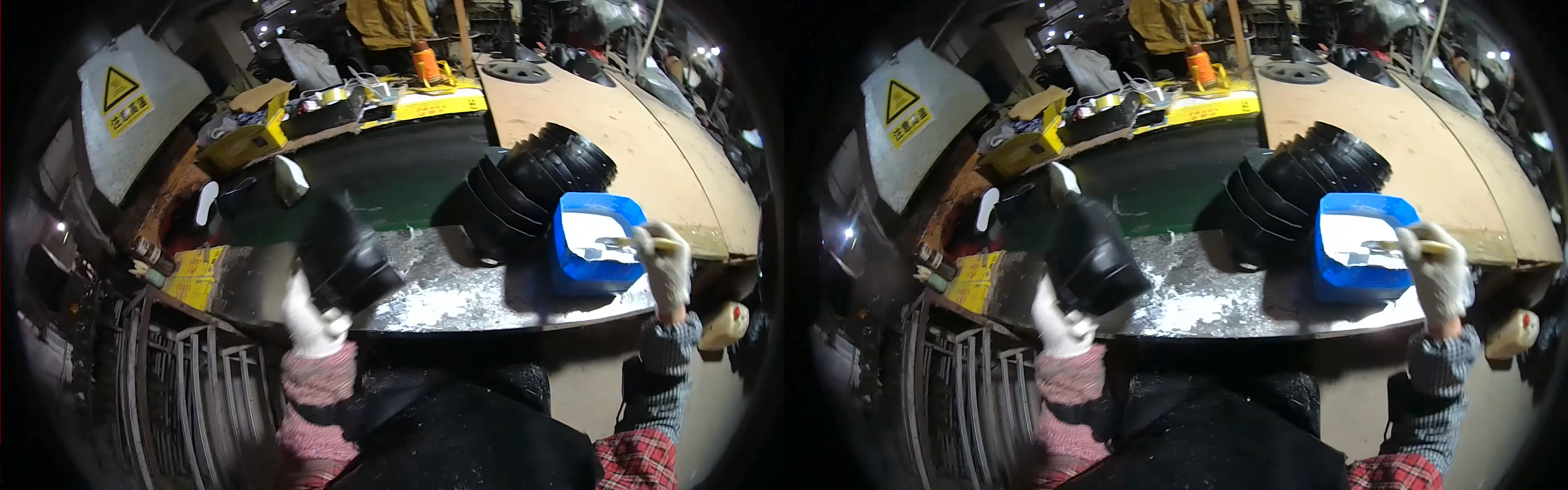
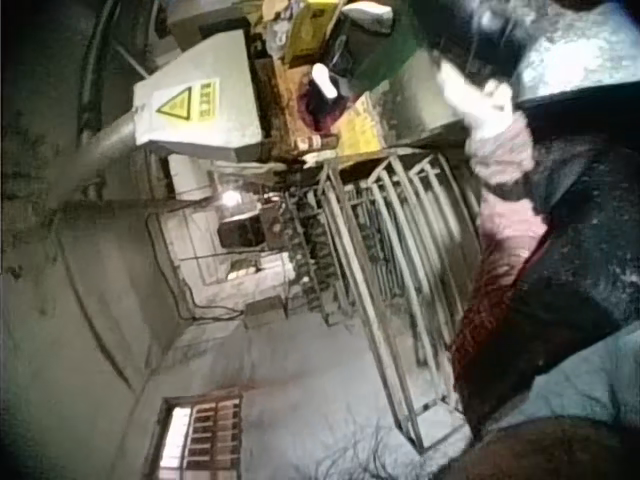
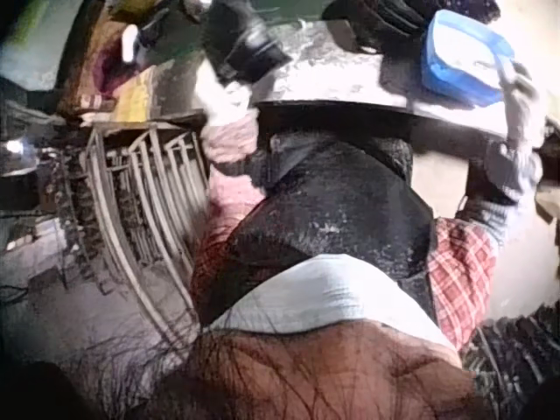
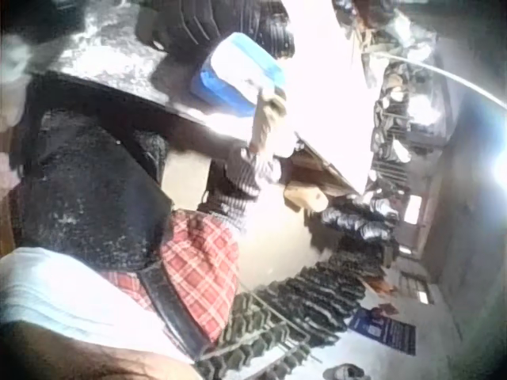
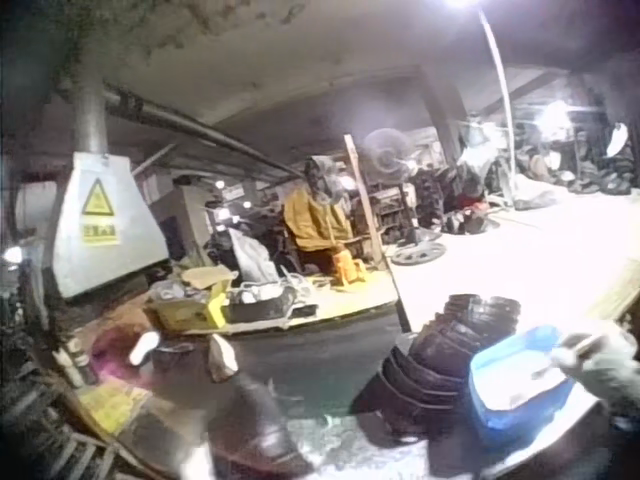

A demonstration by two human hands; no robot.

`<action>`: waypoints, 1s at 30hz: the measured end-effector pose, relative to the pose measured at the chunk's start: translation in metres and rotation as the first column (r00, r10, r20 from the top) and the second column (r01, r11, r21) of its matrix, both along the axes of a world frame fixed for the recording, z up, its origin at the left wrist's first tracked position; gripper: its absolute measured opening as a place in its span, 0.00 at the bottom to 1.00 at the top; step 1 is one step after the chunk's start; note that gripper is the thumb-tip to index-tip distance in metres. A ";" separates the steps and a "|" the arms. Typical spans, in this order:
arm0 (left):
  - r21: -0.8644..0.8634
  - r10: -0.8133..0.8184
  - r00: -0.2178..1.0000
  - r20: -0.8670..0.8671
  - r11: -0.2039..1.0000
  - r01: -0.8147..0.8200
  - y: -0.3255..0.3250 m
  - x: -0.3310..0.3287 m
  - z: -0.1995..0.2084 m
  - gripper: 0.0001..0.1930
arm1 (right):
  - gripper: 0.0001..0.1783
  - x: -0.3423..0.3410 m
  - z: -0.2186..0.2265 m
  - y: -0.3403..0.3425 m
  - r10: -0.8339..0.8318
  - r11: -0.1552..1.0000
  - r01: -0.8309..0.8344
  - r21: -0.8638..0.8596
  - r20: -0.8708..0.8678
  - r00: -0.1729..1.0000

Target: The person applies liquid from a container to the edges of shoe uppers and the surface of soles using a brush, placing each item on a rack after coating.

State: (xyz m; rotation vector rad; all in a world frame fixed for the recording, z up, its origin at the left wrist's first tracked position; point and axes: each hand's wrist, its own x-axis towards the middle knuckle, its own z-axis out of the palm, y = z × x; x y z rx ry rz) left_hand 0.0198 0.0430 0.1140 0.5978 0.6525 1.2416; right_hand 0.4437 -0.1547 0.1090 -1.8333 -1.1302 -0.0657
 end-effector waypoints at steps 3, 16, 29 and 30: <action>0.130 0.291 0.929 -0.229 0.955 -0.267 -0.025 -0.093 -0.041 0.15 | 0.05 -0.016 0.006 -0.026 -0.073 0.974 0.054 0.221 0.080 0.994; -0.182 0.091 0.985 -0.147 0.976 -0.118 -0.045 -0.140 -0.120 0.30 | 0.16 -0.160 -0.020 0.061 0.424 0.892 -0.397 0.217 -0.098 0.900; -0.007 -0.099 0.995 -0.001 0.995 0.099 -0.009 -0.051 -0.072 0.17 | 0.16 -0.255 0.007 0.178 0.779 0.609 -0.755 0.241 -0.001 0.627; -0.008 -0.101 0.995 -0.003 0.995 0.101 -0.008 -0.052 -0.071 0.17 | 0.15 -0.249 -0.003 0.181 0.703 0.704 -0.643 0.301 -0.171 0.690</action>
